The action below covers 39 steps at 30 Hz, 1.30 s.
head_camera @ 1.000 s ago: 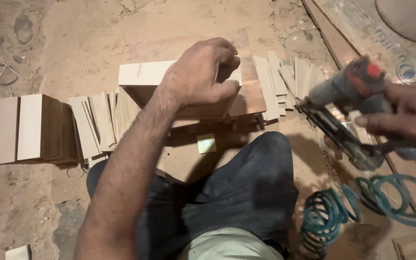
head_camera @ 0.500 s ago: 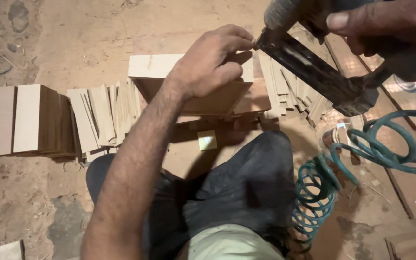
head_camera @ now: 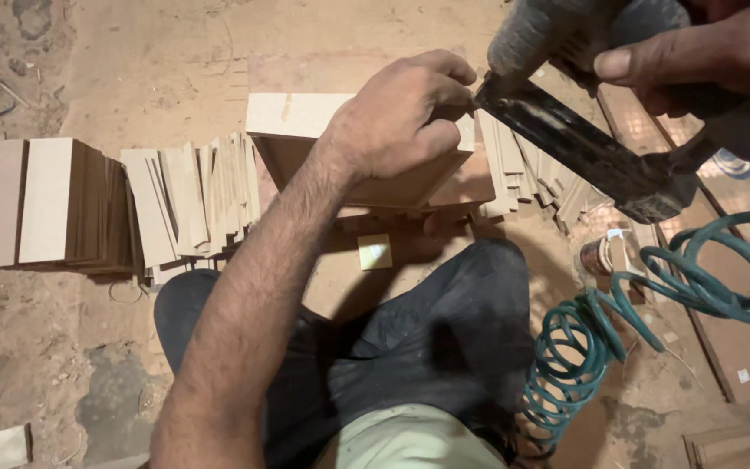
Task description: The person assembles small wooden boxes by applying glue to wooden pieces and using a nail gun to fasten them together. The person repeatedly glues and nails pieces to form box structures, placing completed units aside.
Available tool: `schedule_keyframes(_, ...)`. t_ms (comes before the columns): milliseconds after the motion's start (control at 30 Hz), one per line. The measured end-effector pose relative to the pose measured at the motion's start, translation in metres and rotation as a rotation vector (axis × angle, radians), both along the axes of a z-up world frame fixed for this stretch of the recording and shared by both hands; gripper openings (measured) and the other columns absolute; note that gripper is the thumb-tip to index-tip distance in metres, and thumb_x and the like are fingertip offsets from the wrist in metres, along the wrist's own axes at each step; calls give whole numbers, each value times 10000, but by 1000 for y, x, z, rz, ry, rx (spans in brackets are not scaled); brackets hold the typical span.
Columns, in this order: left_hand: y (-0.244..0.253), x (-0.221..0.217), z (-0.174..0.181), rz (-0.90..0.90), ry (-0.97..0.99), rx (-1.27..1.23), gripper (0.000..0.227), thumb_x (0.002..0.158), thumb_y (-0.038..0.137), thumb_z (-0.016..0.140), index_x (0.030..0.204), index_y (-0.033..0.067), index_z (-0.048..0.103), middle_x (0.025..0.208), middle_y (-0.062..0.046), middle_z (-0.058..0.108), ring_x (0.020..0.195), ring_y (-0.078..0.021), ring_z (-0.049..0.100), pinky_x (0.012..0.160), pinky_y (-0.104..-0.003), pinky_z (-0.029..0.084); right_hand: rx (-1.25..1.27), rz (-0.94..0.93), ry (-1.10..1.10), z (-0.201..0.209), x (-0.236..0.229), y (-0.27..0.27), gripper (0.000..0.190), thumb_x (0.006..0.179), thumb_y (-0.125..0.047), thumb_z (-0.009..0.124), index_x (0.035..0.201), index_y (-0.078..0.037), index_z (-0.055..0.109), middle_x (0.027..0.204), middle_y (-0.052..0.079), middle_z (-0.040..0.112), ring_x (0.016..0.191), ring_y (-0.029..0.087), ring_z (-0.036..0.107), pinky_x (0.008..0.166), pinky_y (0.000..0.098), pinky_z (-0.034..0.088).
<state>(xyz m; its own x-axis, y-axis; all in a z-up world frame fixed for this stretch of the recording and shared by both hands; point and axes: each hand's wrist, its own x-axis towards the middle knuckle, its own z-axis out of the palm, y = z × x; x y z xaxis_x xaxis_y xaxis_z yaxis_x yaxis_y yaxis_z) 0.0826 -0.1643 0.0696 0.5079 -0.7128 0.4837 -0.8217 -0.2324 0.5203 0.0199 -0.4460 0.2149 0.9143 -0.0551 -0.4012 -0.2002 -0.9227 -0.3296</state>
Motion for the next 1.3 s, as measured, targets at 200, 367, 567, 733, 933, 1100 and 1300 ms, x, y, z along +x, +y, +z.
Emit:
schedule_keyframes(200,1,-3,5,-36,29,-25,457,759,205,601,1126,-23,749,1365,-172,617,1227,-292,633,1081,-401,499,-7,45,-104,9,-10,15,247,986,-195,696,1049,35,628,652,198,593,450,290,603,431,430,468)
schedule_keyframes(367,6,-7,6,-48,68,10,426,764,216,595,1092,1,760,1418,-157,594,1215,-277,645,1068,-391,519,12,94,-156,14,-19,23,436,981,-157,700,1381,-41,573,718,177,627,551,276,660,517,421,514)
schedule_keyframes(567,6,-6,4,-78,25,-29,391,780,238,619,1052,3,772,1442,-171,583,1268,-305,614,1094,-419,497,16,44,-60,15,-22,25,431,1000,-186,676,1395,-71,550,767,178,627,557,281,650,502,442,516)
schedule_keyframes(733,8,-5,2,-122,-8,-59,338,776,257,639,962,20,792,1446,-172,590,1337,-318,576,1129,-440,483,-3,73,-38,25,-28,36,327,987,-169,690,1272,-36,601,721,188,643,547,277,678,511,432,529)
schedule_keyframes(933,5,-2,-1,-128,25,-53,448,740,267,589,1057,16,782,1463,-186,568,1350,-327,554,1125,-445,467,-306,37,87,33,-32,50,279,1020,-261,637,1197,-46,615,701,180,640,546,298,651,522,426,515)
schedule_keyframes(1100,5,1,-4,-136,-35,-64,422,752,233,586,1043,-1,783,1439,-187,596,1366,-340,546,1143,-446,462,-356,64,113,37,-31,58,293,1019,-300,633,1218,-86,613,724,140,645,580,260,653,553,407,531)
schedule_keyframes(1300,12,-13,1,32,-129,-268,332,851,128,631,1136,-2,741,1421,-153,632,1336,-280,605,1169,-401,512,-22,-32,-2,27,-37,44,299,989,-179,701,1264,-80,638,706,156,632,614,250,600,564,420,481)
